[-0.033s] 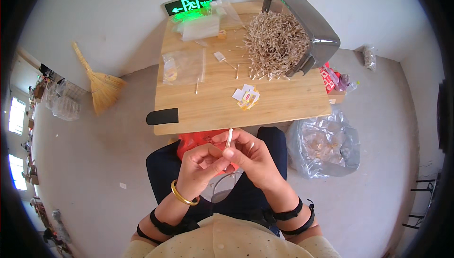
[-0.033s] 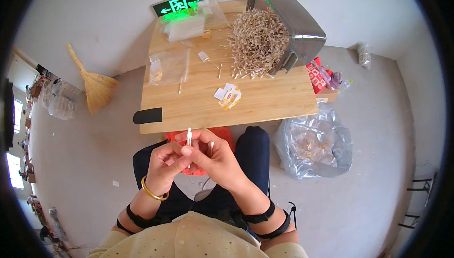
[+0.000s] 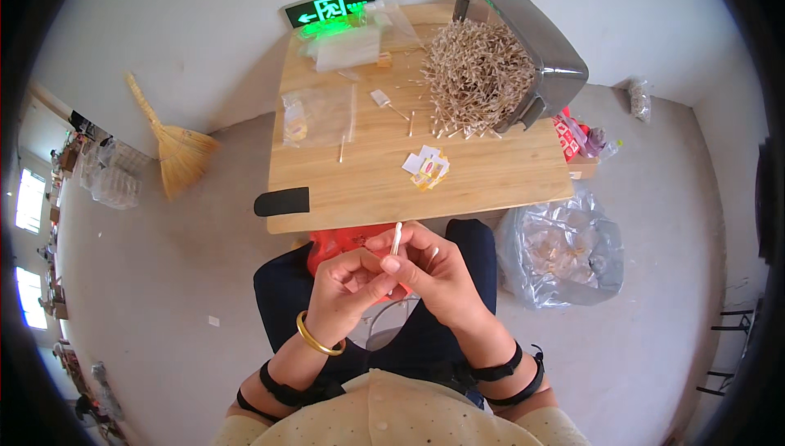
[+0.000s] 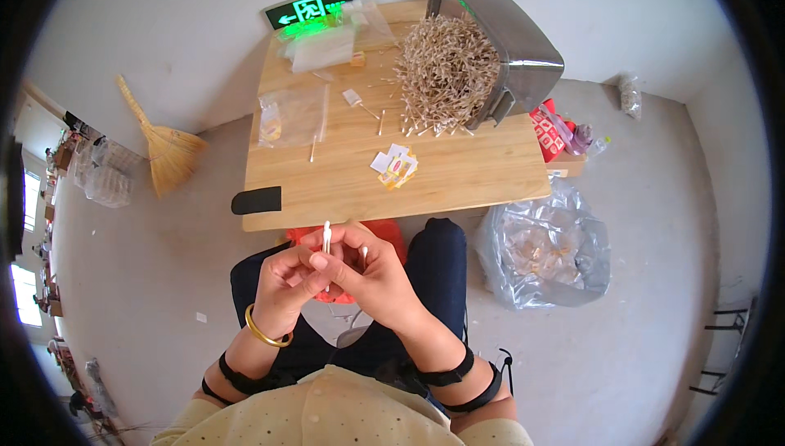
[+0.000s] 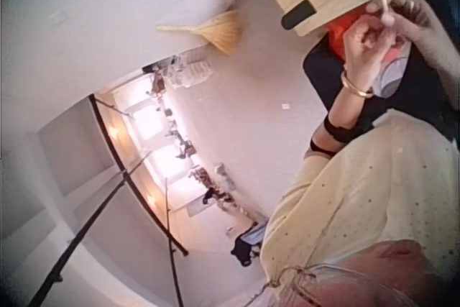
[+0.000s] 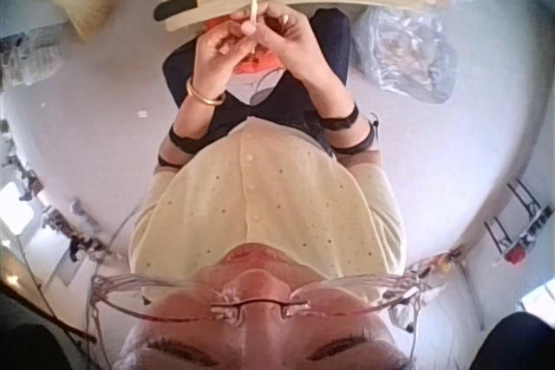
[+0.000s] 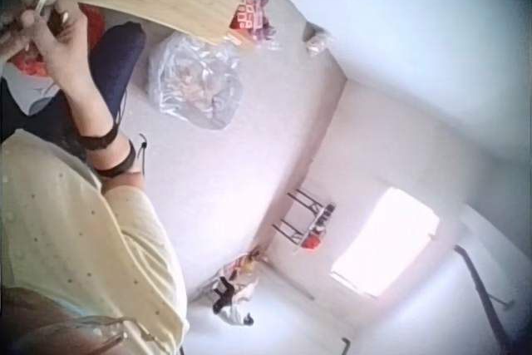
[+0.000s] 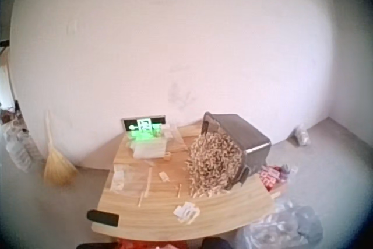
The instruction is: Sort and stack cotton swabs from a bin onto a table.
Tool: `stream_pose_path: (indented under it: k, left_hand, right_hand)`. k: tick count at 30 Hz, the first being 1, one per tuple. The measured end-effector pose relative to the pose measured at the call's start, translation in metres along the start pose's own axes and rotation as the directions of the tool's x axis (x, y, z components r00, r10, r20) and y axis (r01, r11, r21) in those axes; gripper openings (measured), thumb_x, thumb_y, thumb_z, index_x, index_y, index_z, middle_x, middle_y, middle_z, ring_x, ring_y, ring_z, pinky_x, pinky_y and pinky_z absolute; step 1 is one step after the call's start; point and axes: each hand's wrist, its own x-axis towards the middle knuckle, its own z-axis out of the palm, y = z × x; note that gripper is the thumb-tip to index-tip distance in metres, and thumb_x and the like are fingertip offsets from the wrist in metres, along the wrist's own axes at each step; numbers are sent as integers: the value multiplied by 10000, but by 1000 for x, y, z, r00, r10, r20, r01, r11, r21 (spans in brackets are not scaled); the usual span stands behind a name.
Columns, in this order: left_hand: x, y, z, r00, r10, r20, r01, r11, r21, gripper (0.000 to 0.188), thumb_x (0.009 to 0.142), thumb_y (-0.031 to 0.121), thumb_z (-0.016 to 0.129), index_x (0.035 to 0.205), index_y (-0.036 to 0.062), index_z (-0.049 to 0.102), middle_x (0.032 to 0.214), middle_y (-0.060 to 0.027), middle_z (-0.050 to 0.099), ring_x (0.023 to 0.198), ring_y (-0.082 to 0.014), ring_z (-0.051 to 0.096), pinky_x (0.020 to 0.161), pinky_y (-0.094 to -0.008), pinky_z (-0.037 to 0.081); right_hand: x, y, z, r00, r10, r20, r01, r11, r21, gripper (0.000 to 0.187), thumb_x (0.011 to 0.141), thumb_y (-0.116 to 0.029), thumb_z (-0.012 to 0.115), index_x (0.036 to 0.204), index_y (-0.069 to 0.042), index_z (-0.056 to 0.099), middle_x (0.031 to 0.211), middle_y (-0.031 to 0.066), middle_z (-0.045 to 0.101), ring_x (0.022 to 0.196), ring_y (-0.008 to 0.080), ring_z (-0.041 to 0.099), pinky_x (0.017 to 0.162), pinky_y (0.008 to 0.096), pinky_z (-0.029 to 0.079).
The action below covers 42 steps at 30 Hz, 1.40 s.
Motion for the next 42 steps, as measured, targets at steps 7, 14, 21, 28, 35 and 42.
stream_pose_path:
  k: [7, 14, 21, 28, 35, 42]
  left_hand:
    - [-2, -4, -4, 982, 177, -61, -169, 979, 113, 86, 940, 18, 685, 927, -29, 615, 903, -75, 693, 809, -132, 698, 760, -268, 577]
    - [1, 10, -5, 949, 279, -149, -232, 934, 270, 77, 939, 3, 678, 979, -36, 625, 930, -110, 719, 795, -124, 703, 728, -261, 580]
    - [2, 27, -11, 961, 219, -168, -188, 965, 180, 107, 970, 98, 658, 988, -7, 668, 915, -129, 731, 768, -156, 715, 752, -295, 596]
    - [10, 17, 11, 993, -120, -21, 116, 985, -130, 163, 1006, 206, 609, 993, 45, 631, 946, -142, 724, 865, -227, 735, 743, -332, 602]
    - [17, 12, 18, 1000, -26, 6, 26, 1000, 13, 123, 980, 139, 663, 978, 44, 585, 860, -63, 692, 744, -123, 688, 681, -240, 562]
    - [22, 41, -7, 845, 447, 293, -423, 224, 878, 118, 833, -5, 753, 884, 15, 648, 833, -91, 690, 748, -226, 698, 668, -284, 538]
  right_hand:
    - [6, 14, -7, 972, -230, -37, 221, 960, -175, 135, 988, -73, 638, 1081, 8, 692, 1019, 31, 649, 901, 86, 603, 856, 269, 508]
    - [14, 9, -26, 997, -76, 21, 62, 921, 386, 436, 1076, -351, 471, 1263, 12, 626, 956, 15, 618, 909, 105, 570, 822, 270, 466]
    - [18, 0, -31, 990, -112, 84, 27, 739, 673, 588, 1073, -474, 350, 1361, 1, 541, 1213, 113, 643, 1143, 220, 578, 1054, 401, 440]
    - [17, -7, -22, 972, -199, 125, 152, 939, 307, 631, 1065, -511, 357, 1447, -19, 459, 1355, 138, 535, 1238, 231, 494, 1096, 388, 373]
    - [18, -2, -17, 957, -269, 105, 283, 948, -145, 518, 1094, -409, 349, 1429, -37, 483, 1273, 130, 529, 1192, 192, 492, 1052, 341, 381]
    - [8, -13, -32, 987, -106, 120, 115, 991, -71, 243, 990, -132, 656, 1171, 9, 576, 1011, 32, 656, 880, 89, 615, 821, 245, 512]
